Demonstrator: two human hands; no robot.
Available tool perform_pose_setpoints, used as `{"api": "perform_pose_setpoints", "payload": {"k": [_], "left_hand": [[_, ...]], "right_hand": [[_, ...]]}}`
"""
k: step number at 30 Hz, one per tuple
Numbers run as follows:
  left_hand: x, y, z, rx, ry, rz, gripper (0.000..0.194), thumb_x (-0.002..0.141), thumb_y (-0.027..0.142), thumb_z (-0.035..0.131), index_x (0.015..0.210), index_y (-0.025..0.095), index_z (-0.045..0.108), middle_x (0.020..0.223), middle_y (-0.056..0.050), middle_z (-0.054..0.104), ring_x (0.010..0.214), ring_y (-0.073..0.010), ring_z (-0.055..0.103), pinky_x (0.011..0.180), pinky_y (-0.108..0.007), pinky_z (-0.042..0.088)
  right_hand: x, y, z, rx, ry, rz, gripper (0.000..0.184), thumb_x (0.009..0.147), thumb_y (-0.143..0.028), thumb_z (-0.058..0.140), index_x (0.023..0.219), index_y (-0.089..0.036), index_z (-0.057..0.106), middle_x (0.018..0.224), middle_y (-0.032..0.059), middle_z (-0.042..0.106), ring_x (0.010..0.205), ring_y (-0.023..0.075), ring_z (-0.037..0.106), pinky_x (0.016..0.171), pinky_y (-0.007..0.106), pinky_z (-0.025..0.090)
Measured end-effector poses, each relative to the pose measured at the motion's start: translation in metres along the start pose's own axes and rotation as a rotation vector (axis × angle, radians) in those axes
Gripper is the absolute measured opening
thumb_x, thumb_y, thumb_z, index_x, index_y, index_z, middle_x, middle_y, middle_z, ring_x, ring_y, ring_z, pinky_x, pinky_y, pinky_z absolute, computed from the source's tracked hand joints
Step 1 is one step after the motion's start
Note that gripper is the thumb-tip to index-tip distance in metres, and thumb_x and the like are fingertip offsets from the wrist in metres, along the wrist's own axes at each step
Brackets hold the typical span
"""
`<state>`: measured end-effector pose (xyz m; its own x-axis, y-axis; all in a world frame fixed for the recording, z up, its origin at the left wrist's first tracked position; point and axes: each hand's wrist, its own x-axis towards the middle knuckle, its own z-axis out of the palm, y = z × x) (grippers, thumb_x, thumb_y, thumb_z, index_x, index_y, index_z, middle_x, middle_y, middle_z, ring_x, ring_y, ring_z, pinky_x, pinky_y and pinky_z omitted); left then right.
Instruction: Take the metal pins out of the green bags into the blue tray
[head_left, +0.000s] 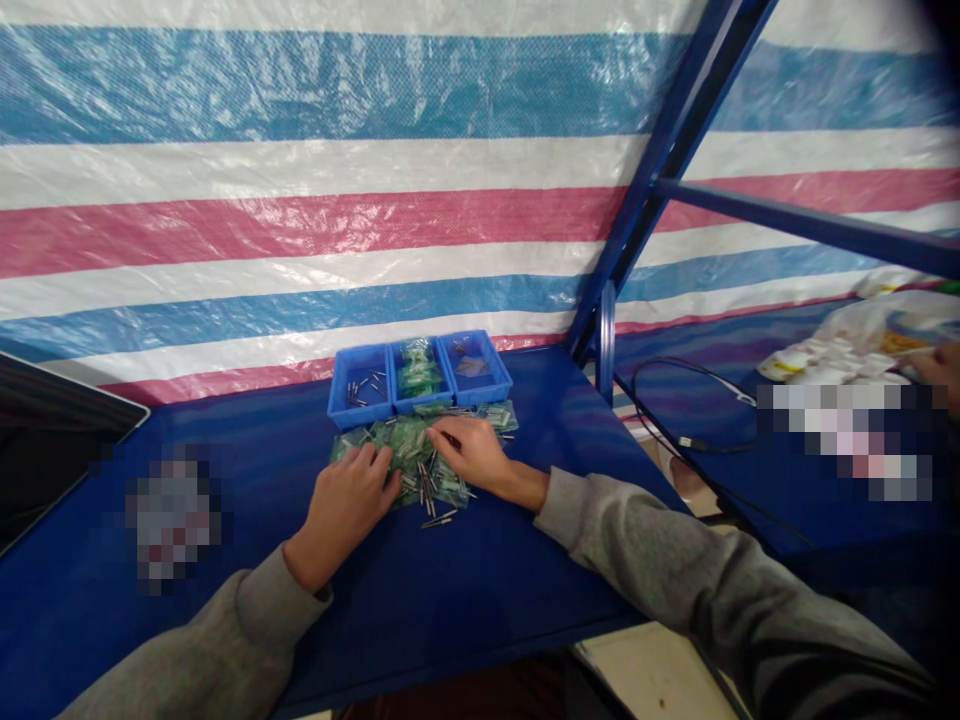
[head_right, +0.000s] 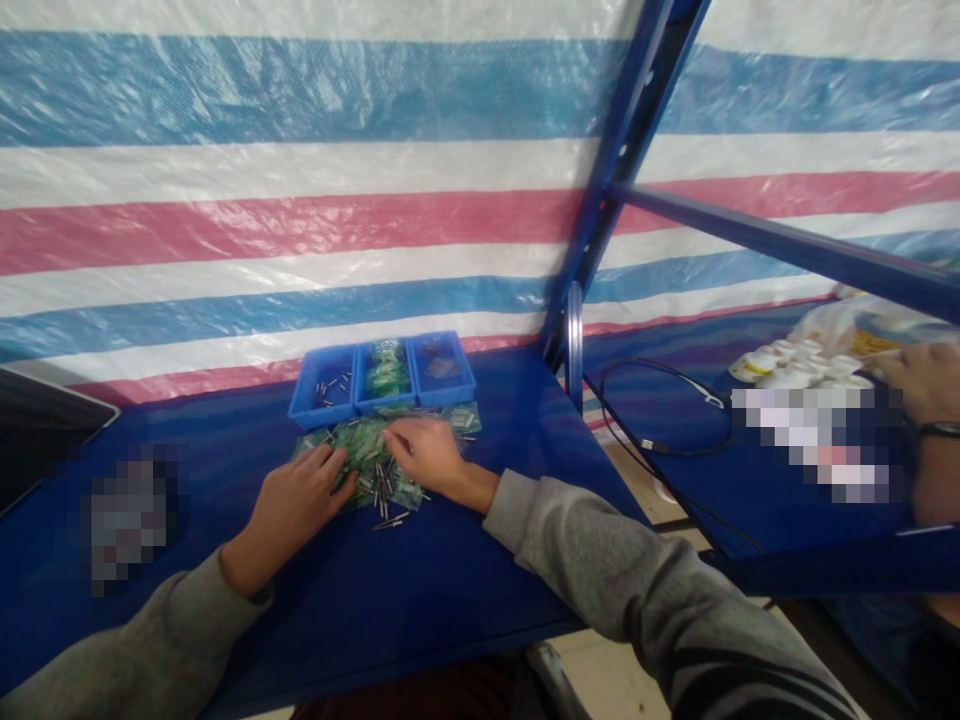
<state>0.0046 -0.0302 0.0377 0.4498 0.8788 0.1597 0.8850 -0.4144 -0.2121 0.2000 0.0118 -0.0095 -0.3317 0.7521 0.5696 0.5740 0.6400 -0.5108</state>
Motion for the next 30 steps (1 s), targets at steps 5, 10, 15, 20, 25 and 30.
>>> {"api": "perform_pose_setpoints", "payload": {"k": [5,10,15,20,25,30], "left_hand": [[0.002,0.000,0.000,0.033,0.061,0.114,0.014,0.086,0.022,0.044,0.081,0.018,0.057,0.078,-0.005,0.060,0.070,-0.0196,0.057,0.058,-0.029,0.035],[0.009,-0.005,-0.004,0.026,0.193,0.120,0.016,0.086,0.022,0.046,0.074,0.019,0.056,0.070,-0.002,0.059,0.068,-0.0176,0.057,0.057,-0.028,0.035],[0.023,-0.013,-0.014,-0.103,0.335,0.045,0.015,0.086,0.027,0.048,0.079,0.020,0.059,0.074,0.000,0.063,0.065,-0.0132,0.057,0.055,-0.025,0.035],[0.039,-0.016,-0.010,-0.366,0.431,0.080,0.017,0.088,0.028,0.046,0.086,0.019,0.061,0.080,0.000,0.065,0.071,-0.0115,0.060,0.066,-0.022,0.041],[0.044,-0.012,0.014,-0.584,0.565,0.105,0.016,0.088,0.025,0.047,0.092,0.017,0.060,0.085,-0.003,0.067,0.077,-0.0129,0.061,0.074,-0.023,0.045],[0.038,-0.009,0.020,-0.677,0.583,0.069,0.016,0.087,0.025,0.049,0.089,0.017,0.063,0.084,-0.003,0.067,0.077,-0.0120,0.062,0.077,-0.023,0.046]], "right_hand": [[0.000,0.000,0.000,0.000,0.000,0.004,0.026,0.091,-0.026,0.042,0.075,-0.017,0.060,0.067,0.0018,0.060,0.062,0.0115,0.054,0.063,0.022,0.037],[0.000,0.000,0.000,-0.012,0.008,0.025,0.026,0.091,-0.027,0.042,0.075,-0.017,0.060,0.066,0.0018,0.060,0.061,0.0120,0.054,0.063,0.022,0.038],[0.000,-0.005,-0.005,0.059,0.127,0.077,0.023,0.091,-0.027,0.040,0.097,-0.018,0.059,0.078,0.0041,0.061,0.066,0.0134,0.054,0.065,0.024,0.041],[0.000,-0.009,-0.011,0.187,0.138,0.023,0.031,0.089,-0.030,0.045,0.118,-0.020,0.051,0.097,0.0068,0.057,0.069,0.0138,0.052,0.067,0.027,0.045],[0.002,-0.007,-0.010,0.263,0.159,0.046,0.026,0.087,-0.033,0.050,0.108,-0.020,0.056,0.097,0.0063,0.056,0.065,0.0123,0.049,0.063,0.026,0.044],[0.003,-0.006,-0.008,0.281,0.110,0.016,0.018,0.089,-0.031,0.048,0.086,-0.018,0.060,0.077,0.0030,0.056,0.067,0.0130,0.050,0.064,0.025,0.042]]}}
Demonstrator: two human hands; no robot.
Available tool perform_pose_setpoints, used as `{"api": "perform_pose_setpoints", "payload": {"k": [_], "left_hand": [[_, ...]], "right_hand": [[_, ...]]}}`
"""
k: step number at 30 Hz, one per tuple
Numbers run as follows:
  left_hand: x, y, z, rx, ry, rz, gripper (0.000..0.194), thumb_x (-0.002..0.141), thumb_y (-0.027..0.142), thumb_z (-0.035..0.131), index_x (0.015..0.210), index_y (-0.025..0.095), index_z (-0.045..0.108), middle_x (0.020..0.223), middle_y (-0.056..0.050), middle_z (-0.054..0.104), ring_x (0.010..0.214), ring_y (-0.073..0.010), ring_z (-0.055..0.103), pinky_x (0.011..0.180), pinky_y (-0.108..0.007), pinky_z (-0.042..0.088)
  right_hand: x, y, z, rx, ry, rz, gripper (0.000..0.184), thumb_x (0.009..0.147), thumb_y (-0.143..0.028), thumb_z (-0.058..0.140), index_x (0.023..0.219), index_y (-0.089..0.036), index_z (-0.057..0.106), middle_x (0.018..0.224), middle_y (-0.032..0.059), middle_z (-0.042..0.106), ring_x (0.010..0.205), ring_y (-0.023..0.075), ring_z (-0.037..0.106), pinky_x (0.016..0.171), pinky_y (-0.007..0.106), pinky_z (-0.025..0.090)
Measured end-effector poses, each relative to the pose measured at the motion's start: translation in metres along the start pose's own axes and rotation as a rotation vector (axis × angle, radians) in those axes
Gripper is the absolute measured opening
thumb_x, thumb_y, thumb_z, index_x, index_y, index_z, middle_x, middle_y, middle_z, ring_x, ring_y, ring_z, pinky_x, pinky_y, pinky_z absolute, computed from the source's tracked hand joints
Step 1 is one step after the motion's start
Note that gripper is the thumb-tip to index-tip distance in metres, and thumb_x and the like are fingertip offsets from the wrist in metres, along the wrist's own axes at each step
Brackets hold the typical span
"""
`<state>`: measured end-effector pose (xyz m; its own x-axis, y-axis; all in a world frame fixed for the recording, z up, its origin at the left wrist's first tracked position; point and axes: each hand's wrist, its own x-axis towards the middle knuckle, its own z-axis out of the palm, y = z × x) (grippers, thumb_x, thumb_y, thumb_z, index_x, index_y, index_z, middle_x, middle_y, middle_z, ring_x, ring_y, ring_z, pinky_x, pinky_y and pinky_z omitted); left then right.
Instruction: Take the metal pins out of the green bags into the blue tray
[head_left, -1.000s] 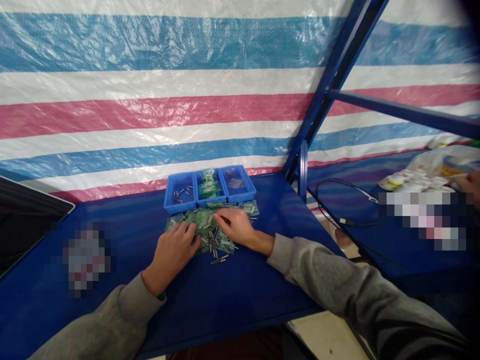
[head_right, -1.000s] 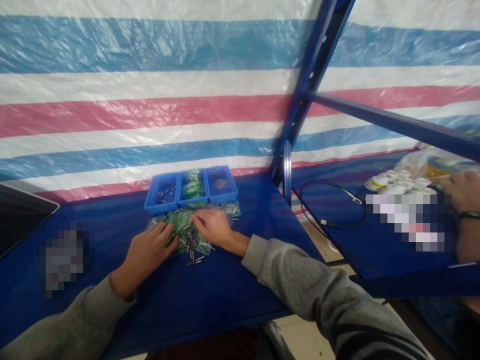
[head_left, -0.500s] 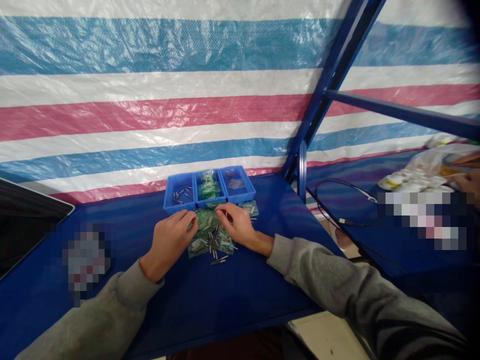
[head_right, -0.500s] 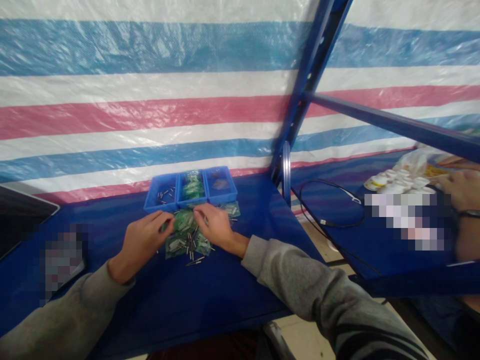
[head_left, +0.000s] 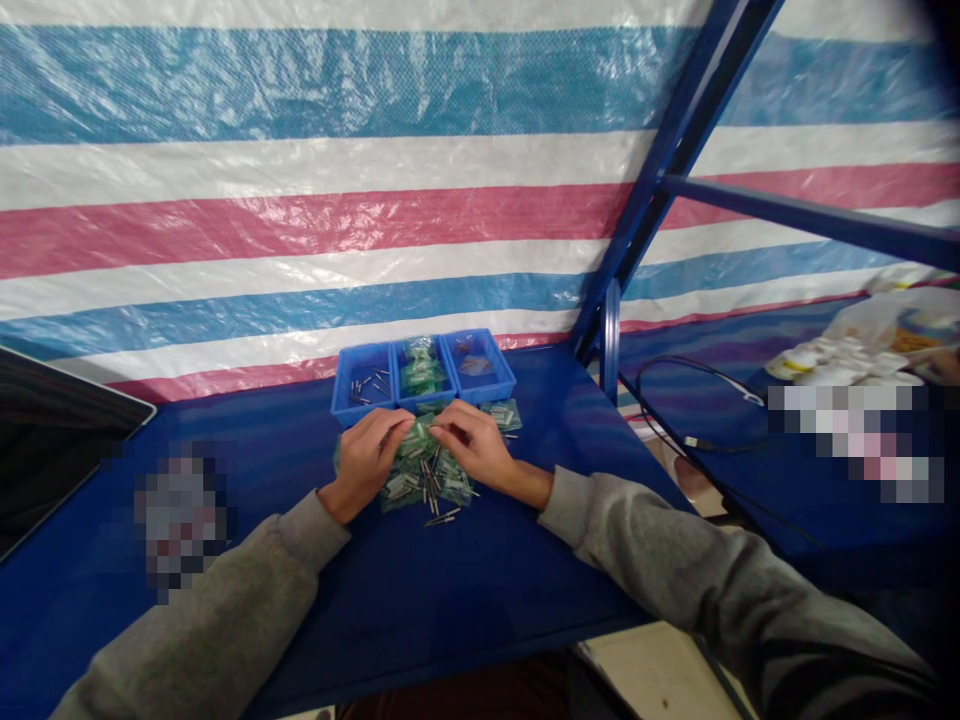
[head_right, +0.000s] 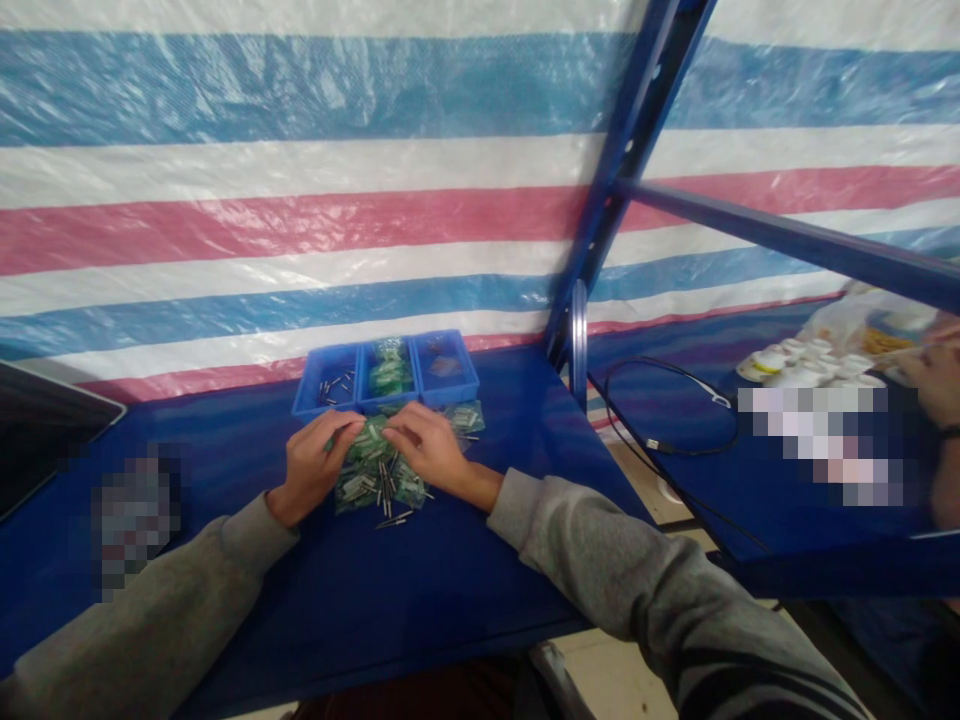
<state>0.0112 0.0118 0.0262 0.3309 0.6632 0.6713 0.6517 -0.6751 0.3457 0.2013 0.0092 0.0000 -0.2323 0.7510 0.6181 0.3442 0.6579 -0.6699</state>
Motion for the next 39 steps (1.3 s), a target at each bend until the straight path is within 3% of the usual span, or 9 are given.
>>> {"api": "perform_pose_setpoints", "payload": {"k": [7,11,14,21,29,34,36,39], "left_hand": [[0.002,-0.001,-0.007,-0.132,0.012,-0.248,0.027,0.084,0.037,0.052,0.102,0.019,0.062,0.089,-0.002,0.067,0.069,-0.0113,0.061,0.067,-0.022,0.049],[-0.004,-0.004,-0.003,-0.122,-0.044,-0.175,0.021,0.082,0.035,0.057,0.090,0.017,0.065,0.079,-0.001,0.065,0.066,-0.0106,0.058,0.068,-0.023,0.047],[-0.009,-0.006,0.001,-0.076,-0.015,-0.124,0.018,0.082,0.033,0.057,0.081,0.016,0.065,0.072,-0.001,0.063,0.065,-0.0106,0.056,0.067,-0.023,0.045],[-0.012,-0.011,0.005,-0.055,0.019,-0.132,0.018,0.083,0.032,0.055,0.081,0.017,0.065,0.073,0.000,0.063,0.065,-0.0103,0.056,0.067,-0.023,0.044],[-0.013,-0.010,0.007,-0.049,0.018,-0.180,0.021,0.084,0.034,0.054,0.092,0.019,0.064,0.087,-0.002,0.068,0.068,-0.0109,0.059,0.072,-0.024,0.047],[-0.014,-0.009,0.009,-0.037,0.079,-0.204,0.020,0.082,0.036,0.056,0.081,0.017,0.062,0.100,-0.004,0.067,0.072,-0.0108,0.062,0.072,-0.024,0.049],[-0.014,-0.009,0.009,-0.041,0.086,-0.197,0.020,0.082,0.035,0.055,0.079,0.016,0.061,0.099,-0.004,0.066,0.077,-0.0117,0.062,0.072,-0.023,0.049],[-0.014,-0.009,0.010,-0.063,0.083,-0.186,0.019,0.084,0.033,0.054,0.086,0.016,0.062,0.092,-0.003,0.067,0.079,-0.0119,0.063,0.072,-0.022,0.049]], "right_hand": [[-0.001,0.004,0.003,-0.006,0.105,0.139,0.025,0.090,-0.033,0.044,0.082,-0.016,0.059,0.074,0.0028,0.059,0.066,0.0132,0.052,0.065,0.024,0.041],[-0.002,0.006,0.006,0.019,0.126,0.174,0.025,0.089,-0.035,0.045,0.084,-0.016,0.060,0.074,0.0023,0.061,0.065,0.0132,0.053,0.062,0.023,0.041],[-0.002,0.006,0.006,0.020,0.080,0.165,0.024,0.088,-0.036,0.047,0.084,-0.016,0.060,0.074,0.0015,0.061,0.063,0.0125,0.052,0.060,0.023,0.040],[0.000,0.004,0.004,-0.041,0.005,0.118,0.019,0.086,-0.034,0.051,0.084,-0.017,0.060,0.071,0.0011,0.059,0.059,0.0116,0.050,0.058,0.022,0.039],[0.000,0.003,0.004,-0.067,-0.006,0.110,0.020,0.088,-0.034,0.048,0.081,-0.017,0.059,0.066,-0.0003,0.055,0.058,0.0118,0.048,0.058,0.022,0.037],[-0.001,0.003,0.005,-0.065,-0.007,0.130,0.023,0.088,-0.035,0.047,0.078,-0.017,0.059,0.061,-0.0015,0.052,0.055,0.0112,0.047,0.056,0.022,0.037],[-0.002,0.003,0.004,-0.040,-0.003,0.151,0.024,0.090,-0.034,0.044,0.084,-0.018,0.060,0.062,-0.0014,0.053,0.054,0.0111,0.047,0.056,0.022,0.038],[-0.003,0.003,0.003,0.030,0.019,0.180,0.028,0.093,-0.029,0.036,0.112,-0.019,0.054,0.064,-0.0017,0.056,0.052,0.0108,0.049,0.057,0.023,0.041]]}}
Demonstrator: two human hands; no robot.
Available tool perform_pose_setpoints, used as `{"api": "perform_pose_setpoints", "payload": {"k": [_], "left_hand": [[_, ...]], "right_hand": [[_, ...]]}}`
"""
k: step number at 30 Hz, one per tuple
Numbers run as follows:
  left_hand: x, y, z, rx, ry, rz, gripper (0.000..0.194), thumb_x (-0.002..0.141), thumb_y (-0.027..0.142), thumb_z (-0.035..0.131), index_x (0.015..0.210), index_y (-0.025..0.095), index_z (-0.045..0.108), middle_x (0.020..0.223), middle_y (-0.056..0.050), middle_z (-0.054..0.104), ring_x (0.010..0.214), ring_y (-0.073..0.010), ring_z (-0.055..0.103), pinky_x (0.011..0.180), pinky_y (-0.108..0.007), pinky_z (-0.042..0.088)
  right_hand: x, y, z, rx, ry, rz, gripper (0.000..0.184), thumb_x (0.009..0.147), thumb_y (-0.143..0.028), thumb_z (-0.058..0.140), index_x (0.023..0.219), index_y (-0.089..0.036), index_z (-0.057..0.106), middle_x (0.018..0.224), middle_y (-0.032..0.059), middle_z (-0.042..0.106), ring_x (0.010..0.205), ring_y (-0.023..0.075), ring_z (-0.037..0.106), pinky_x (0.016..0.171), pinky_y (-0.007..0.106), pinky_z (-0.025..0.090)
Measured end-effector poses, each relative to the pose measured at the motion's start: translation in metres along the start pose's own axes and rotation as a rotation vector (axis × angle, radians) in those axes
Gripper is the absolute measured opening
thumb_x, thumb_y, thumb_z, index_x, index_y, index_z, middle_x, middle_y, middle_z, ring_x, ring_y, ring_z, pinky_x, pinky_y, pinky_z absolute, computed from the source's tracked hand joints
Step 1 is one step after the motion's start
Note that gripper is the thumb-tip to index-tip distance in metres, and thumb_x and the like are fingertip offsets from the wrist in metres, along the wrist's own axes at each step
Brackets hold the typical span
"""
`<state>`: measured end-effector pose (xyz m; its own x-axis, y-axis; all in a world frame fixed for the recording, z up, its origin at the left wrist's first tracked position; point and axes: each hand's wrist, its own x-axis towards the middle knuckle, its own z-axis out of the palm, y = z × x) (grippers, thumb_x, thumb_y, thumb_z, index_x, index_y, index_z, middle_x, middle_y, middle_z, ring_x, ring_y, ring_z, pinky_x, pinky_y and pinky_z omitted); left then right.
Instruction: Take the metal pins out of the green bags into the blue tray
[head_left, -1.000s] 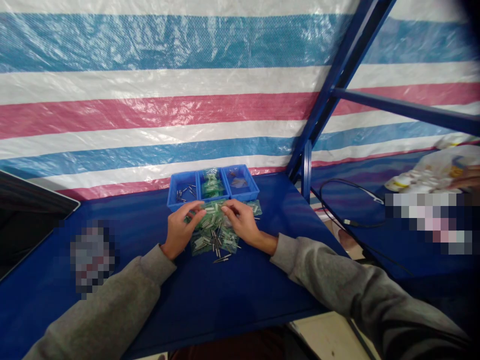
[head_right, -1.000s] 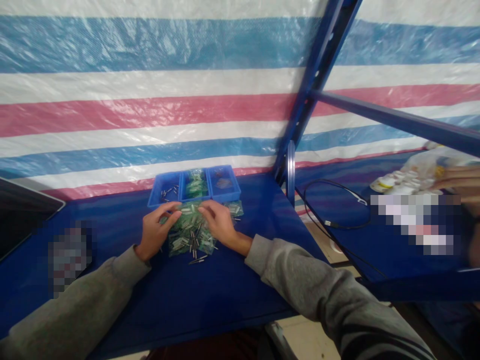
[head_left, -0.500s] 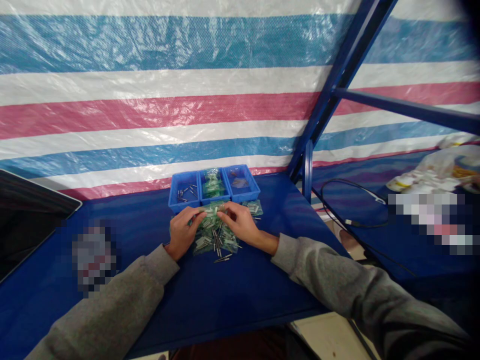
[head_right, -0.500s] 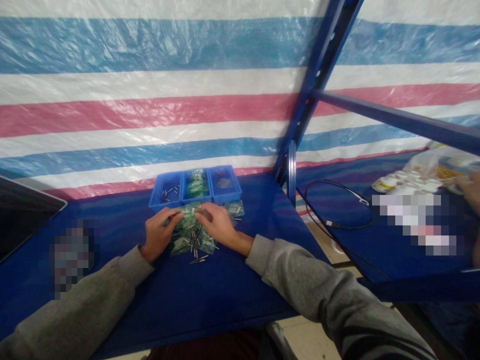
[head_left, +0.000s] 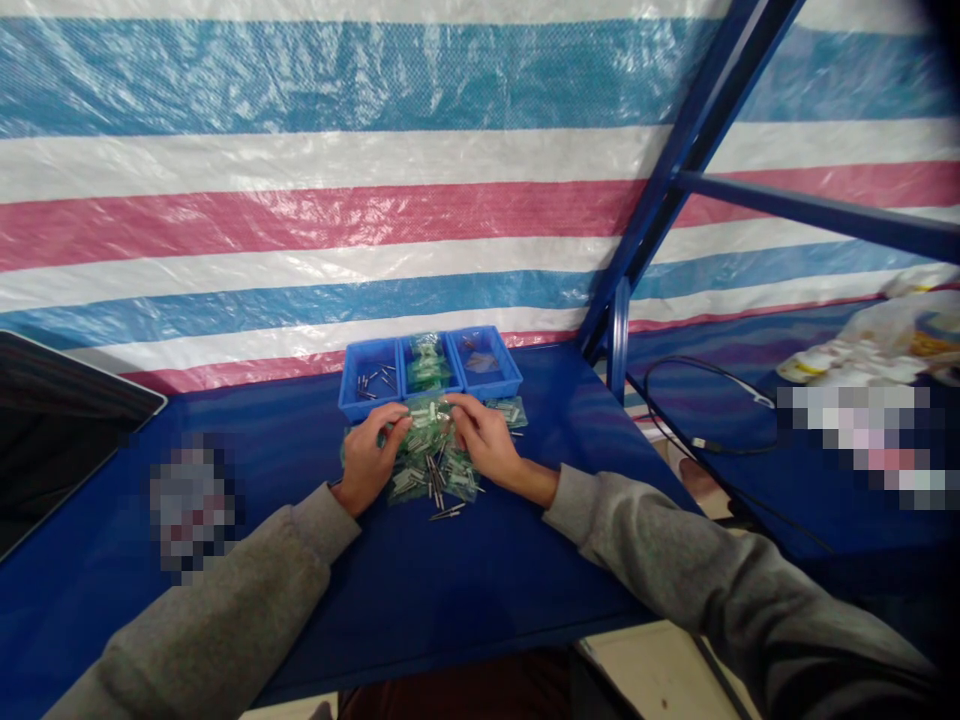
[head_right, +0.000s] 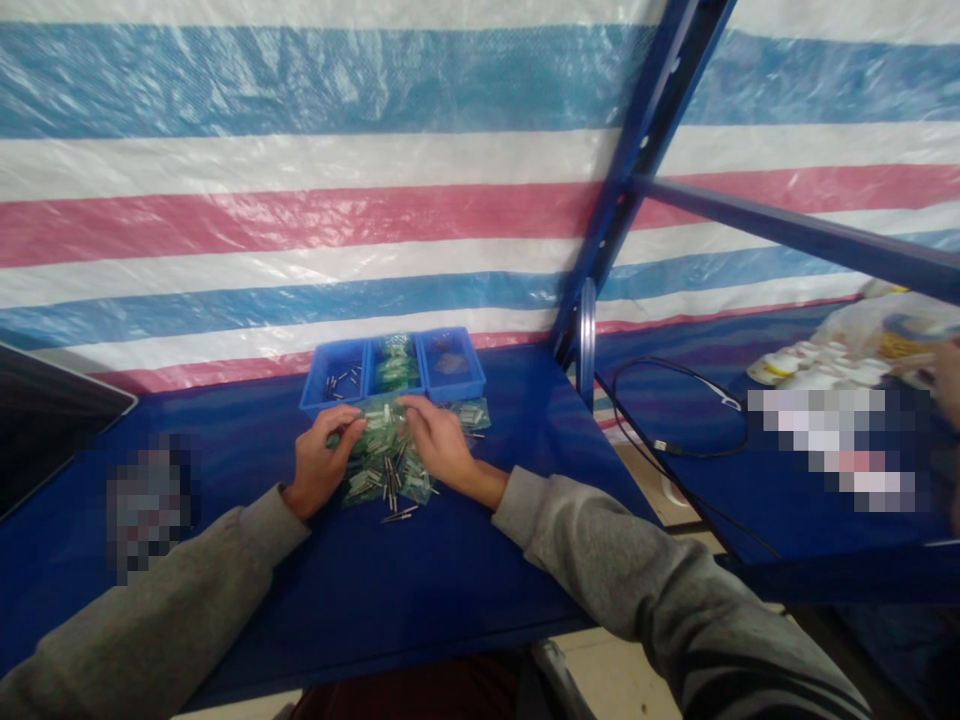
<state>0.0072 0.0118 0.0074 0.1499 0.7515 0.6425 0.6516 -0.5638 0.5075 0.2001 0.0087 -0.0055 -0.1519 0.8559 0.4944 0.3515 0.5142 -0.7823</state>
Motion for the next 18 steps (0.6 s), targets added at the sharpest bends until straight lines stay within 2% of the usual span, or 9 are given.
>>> {"api": "perform_pose_setpoints", "payload": {"k": [3,9,11,14,18], "left_hand": [[0.000,0.001,-0.001,0.006,-0.039,-0.009,0.019,0.085,0.032,0.052,0.090,0.018,0.063,0.088,-0.002,0.068,0.075,-0.0110,0.062,0.072,-0.022,0.048],[0.000,0.003,-0.006,-0.002,-0.089,-0.012,0.026,0.089,0.033,0.045,0.097,0.018,0.064,0.092,-0.003,0.068,0.077,-0.0127,0.062,0.075,-0.024,0.048],[0.000,0.004,-0.009,-0.017,-0.114,-0.007,0.027,0.090,0.031,0.042,0.101,0.018,0.063,0.092,-0.004,0.068,0.079,-0.0133,0.062,0.076,-0.025,0.048],[0.000,0.004,-0.013,-0.043,-0.171,0.023,0.029,0.091,0.030,0.039,0.106,0.018,0.062,0.090,-0.004,0.066,0.080,-0.0137,0.061,0.077,-0.026,0.047],[0.002,0.005,-0.012,-0.052,-0.185,0.066,0.025,0.087,0.033,0.048,0.103,0.018,0.062,0.087,-0.004,0.063,0.074,-0.0130,0.057,0.073,-0.026,0.046]], "right_hand": [[-0.001,-0.001,-0.001,0.047,0.010,-0.017,0.037,0.093,-0.023,0.033,0.129,-0.021,0.043,0.072,-0.0003,0.060,0.050,0.0101,0.050,0.059,0.024,0.044],[-0.001,0.001,-0.001,0.011,-0.027,-0.154,0.034,0.088,-0.014,0.039,0.114,-0.024,0.059,0.105,0.0061,0.061,0.074,0.0139,0.058,0.070,0.029,0.048],[-0.001,0.002,0.000,0.010,-0.019,-0.146,0.032,0.087,-0.015,0.042,0.112,-0.023,0.061,0.104,0.0061,0.061,0.076,0.0145,0.058,0.070,0.028,0.048],[0.000,0.002,0.000,-0.008,-0.005,-0.133,0.023,0.087,-0.022,0.048,0.103,-0.020,0.064,0.091,0.0053,0.063,0.075,0.0153,0.058,0.070,0.027,0.047],[0.001,0.000,0.000,-0.054,0.011,-0.126,0.020,0.088,-0.030,0.051,0.093,-0.018,0.065,0.076,0.0036,0.061,0.069,0.0146,0.055,0.068,0.026,0.044]]}}
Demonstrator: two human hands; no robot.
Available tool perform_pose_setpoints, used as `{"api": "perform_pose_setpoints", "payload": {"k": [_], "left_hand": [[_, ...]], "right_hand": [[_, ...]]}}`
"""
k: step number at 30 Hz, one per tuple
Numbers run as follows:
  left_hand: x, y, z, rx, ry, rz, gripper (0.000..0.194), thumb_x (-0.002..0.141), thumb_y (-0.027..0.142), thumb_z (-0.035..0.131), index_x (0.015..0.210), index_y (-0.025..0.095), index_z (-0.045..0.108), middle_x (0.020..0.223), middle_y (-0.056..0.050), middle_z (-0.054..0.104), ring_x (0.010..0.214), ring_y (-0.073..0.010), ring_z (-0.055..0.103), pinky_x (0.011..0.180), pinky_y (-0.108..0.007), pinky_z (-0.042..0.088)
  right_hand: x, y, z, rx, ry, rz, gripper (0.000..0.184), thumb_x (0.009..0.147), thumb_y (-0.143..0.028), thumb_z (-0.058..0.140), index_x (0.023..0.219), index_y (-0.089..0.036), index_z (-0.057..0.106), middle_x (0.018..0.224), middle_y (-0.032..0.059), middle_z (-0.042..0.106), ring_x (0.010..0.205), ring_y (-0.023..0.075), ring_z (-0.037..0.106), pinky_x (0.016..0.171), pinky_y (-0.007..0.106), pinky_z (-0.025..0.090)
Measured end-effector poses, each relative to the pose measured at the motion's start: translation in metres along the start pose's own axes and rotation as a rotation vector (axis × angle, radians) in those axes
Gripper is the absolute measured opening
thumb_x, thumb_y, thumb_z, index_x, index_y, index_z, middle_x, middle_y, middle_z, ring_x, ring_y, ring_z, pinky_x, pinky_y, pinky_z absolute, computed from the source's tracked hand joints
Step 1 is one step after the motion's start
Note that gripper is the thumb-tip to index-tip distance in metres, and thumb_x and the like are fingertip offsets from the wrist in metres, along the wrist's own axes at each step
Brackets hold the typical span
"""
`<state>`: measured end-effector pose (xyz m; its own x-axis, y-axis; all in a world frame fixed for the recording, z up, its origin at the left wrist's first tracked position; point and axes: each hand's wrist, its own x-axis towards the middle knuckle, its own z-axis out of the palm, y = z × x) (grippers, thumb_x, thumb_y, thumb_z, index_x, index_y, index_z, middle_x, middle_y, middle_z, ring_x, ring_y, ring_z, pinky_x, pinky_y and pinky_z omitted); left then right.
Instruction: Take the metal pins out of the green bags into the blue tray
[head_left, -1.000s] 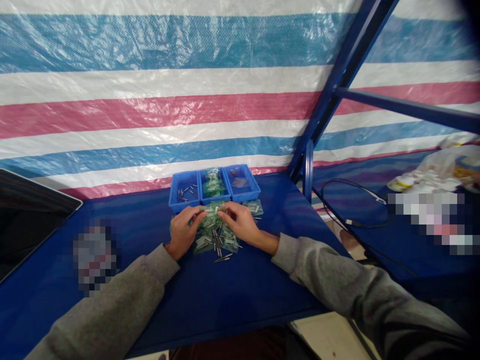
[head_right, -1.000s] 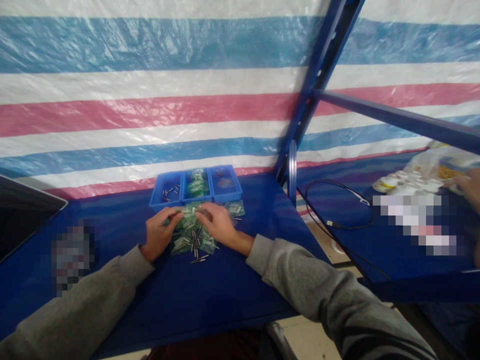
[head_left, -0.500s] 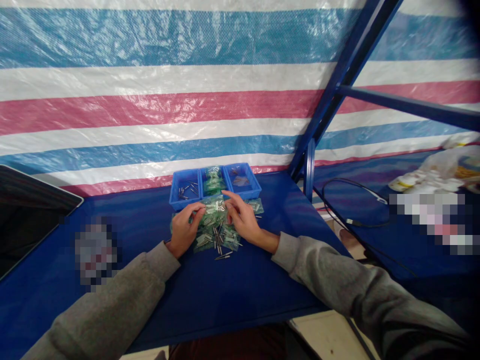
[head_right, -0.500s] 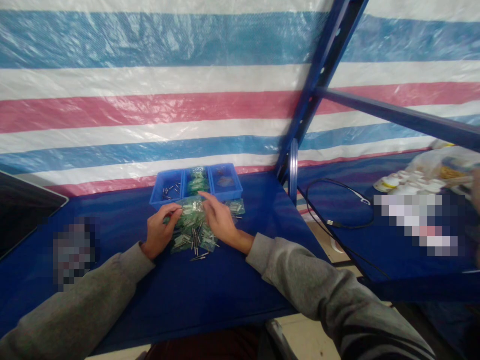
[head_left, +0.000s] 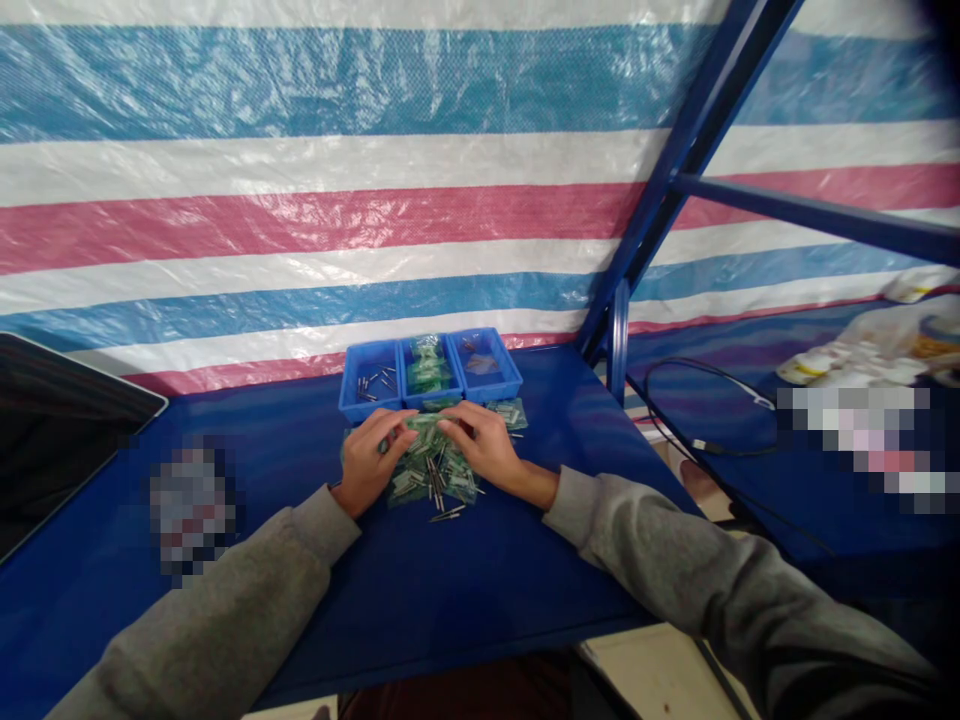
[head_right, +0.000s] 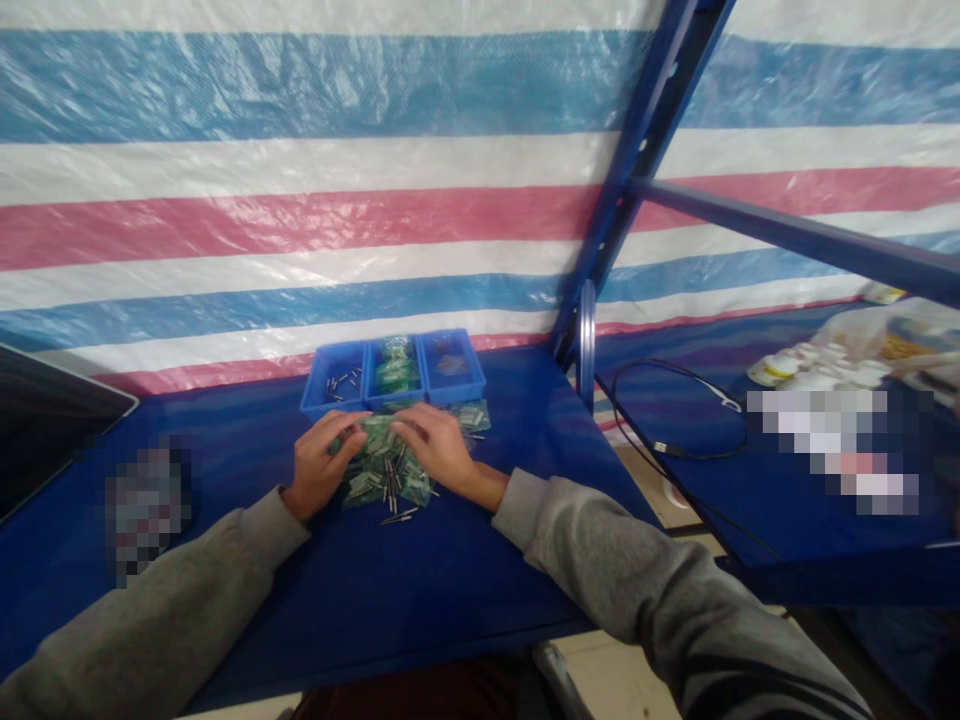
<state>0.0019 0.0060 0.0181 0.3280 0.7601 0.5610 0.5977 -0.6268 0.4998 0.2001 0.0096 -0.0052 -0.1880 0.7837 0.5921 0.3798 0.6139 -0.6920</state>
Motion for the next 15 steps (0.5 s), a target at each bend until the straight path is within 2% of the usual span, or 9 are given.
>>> {"api": "perform_pose_setpoints", "payload": {"k": [8,15], "left_hand": [[0.0024,-0.0034,0.0073,0.025,0.060,0.018,0.016,0.084,0.031,0.054,0.086,0.017,0.062,0.091,-0.004,0.060,0.069,-0.0102,0.054,0.069,-0.023,0.046],[-0.0001,-0.0072,0.0099,0.083,0.080,-0.048,0.017,0.085,0.031,0.053,0.087,0.017,0.062,0.081,0.000,0.066,0.067,-0.0103,0.058,0.070,-0.022,0.046]], "right_hand": [[0.0003,0.0006,0.0017,-0.076,-0.020,0.004,0.033,0.089,-0.038,0.046,0.066,-0.017,0.057,0.058,-0.0005,0.050,0.056,0.0122,0.046,0.058,0.024,0.038],[0.0001,-0.0048,-0.0024,-0.034,-0.026,-0.033,0.031,0.093,-0.033,0.039,0.079,-0.016,0.061,0.067,0.0024,0.055,0.064,0.0130,0.051,0.064,0.024,0.041]]}}
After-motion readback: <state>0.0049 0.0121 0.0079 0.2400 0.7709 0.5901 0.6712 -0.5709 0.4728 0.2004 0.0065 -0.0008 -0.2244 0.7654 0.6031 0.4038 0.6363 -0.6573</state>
